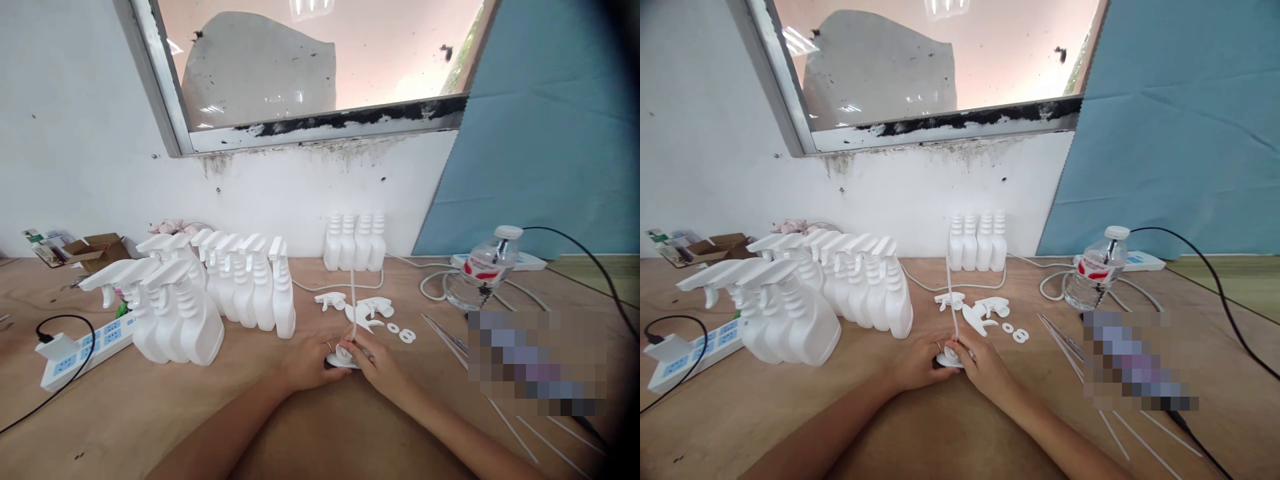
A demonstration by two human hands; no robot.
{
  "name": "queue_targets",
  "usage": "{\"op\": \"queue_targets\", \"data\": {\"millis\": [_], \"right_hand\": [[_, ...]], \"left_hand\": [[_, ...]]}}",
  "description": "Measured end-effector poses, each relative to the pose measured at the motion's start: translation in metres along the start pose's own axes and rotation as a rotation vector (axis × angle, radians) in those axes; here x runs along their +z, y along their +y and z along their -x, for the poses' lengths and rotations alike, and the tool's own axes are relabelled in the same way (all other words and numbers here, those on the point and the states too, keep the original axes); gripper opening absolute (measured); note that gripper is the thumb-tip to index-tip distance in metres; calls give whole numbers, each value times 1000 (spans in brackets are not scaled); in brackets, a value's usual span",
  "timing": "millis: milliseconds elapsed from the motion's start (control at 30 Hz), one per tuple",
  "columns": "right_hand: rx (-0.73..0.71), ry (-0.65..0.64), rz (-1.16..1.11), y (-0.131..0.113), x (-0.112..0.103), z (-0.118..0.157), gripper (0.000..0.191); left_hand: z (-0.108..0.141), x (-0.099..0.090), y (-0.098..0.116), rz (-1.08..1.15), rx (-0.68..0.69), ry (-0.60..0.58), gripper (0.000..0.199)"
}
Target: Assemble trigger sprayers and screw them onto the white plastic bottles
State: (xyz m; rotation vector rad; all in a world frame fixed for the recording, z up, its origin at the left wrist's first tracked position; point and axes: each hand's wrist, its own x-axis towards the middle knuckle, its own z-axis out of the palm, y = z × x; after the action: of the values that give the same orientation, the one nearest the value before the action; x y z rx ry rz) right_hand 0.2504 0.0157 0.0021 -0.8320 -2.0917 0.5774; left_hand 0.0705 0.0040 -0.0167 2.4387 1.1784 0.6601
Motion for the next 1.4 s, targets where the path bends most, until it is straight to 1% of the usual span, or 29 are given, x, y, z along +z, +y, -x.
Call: {"op": "queue_targets", "data": {"millis": [67,200,267,567,800,1033,1200,1400], "right_hand": [[1,-1,6,-1,0,0,22],[-13,-12,24,-2,0,0,22],[-34,-12,34,-2,-1,-1,22],[-61,-42,48,-6,-3,-2,24],[-47,-28,57,-5,-2,-2,25],[-36,-10,45,-3,-1,1,25],[-20,-9,61,0,1,3,24],[-30,31,89,2,3,3,27]], "left_hand": [[0,0,0,-4,13,7,28],[-1,0,1,31,86,61,27],[-1,0,1,40,93,75,28],[-1,1,0,16,96,54,29],[-1,3,-2,-17,49,35,27],[-1,-1,2,-14,79,27,27],[0,0,1,-4,91,49,28],[0,1,0,-10,85,40,25]]}}
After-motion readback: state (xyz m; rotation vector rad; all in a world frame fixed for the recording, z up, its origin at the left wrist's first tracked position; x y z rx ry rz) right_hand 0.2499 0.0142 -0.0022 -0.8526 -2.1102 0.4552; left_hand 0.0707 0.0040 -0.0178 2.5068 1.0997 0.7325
